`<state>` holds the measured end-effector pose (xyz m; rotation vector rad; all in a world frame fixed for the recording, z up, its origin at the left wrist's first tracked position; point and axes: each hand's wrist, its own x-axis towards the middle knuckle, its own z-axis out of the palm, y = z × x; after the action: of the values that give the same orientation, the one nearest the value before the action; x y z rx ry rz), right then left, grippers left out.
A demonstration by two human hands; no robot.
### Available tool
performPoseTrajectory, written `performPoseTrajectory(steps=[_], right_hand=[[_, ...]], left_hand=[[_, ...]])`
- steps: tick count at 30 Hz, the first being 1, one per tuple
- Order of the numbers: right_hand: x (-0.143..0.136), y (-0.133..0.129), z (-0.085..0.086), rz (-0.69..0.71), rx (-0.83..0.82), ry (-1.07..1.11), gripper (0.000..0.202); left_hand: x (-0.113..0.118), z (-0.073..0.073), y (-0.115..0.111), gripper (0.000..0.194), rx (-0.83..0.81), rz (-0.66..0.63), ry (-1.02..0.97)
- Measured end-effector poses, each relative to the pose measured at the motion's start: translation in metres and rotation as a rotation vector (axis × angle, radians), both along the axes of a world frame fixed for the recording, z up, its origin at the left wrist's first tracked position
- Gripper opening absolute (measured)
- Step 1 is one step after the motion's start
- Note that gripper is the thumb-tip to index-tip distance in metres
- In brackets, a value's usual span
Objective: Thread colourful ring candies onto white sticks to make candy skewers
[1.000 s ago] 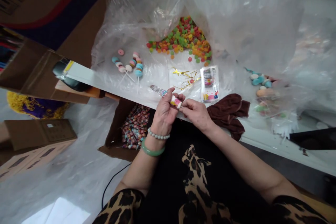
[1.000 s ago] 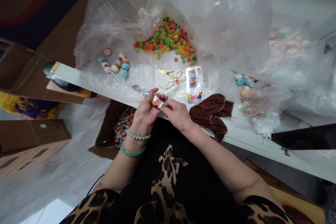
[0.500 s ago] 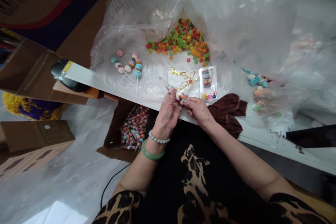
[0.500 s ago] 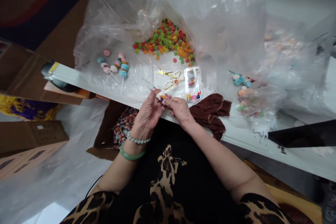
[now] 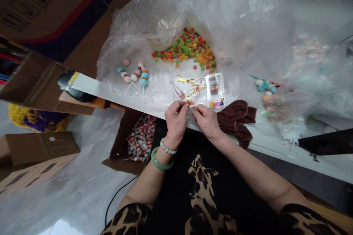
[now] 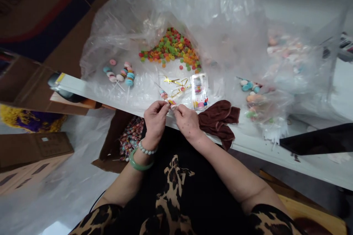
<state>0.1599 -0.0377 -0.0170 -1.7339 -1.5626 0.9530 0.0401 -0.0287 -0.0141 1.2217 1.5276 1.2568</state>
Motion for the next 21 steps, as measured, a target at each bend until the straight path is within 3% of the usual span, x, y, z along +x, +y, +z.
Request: performPoseTrajectory(steps=[7,12,14,16,19,21], right_hand=[[0.011,-0.016,-0.001,0.19,0.236,-0.429,0.028],[0.023,-0.01,-0.023,0.233,0.429,-0.526,0.031],[0.025,-0.002,-0.027,0.15,0.376,-0.48,0.033],[0.027,0.002,-0.024,0.096,0.216,-0.327,0.034],[0.032,0.004,-0.015,0.127,-0.019,-0.003,0.038],[0.035,0.004,-0.012,0.113,-0.068,0.081,0.04]], left_hand=[[0.008,0.006,-0.006,0.022,-0.07,0.061,0.13],[0.013,0.001,0.004,0.025,-0.192,0.043,0.195],[0.012,-0.001,0.008,0.021,-0.249,0.07,0.132],[0.011,0.001,0.006,0.02,-0.244,0.079,0.09],[0.011,0.007,-0.002,0.029,-0.137,-0.005,0.138],[0.013,0.01,-0.007,0.036,-0.094,-0.079,0.178]])
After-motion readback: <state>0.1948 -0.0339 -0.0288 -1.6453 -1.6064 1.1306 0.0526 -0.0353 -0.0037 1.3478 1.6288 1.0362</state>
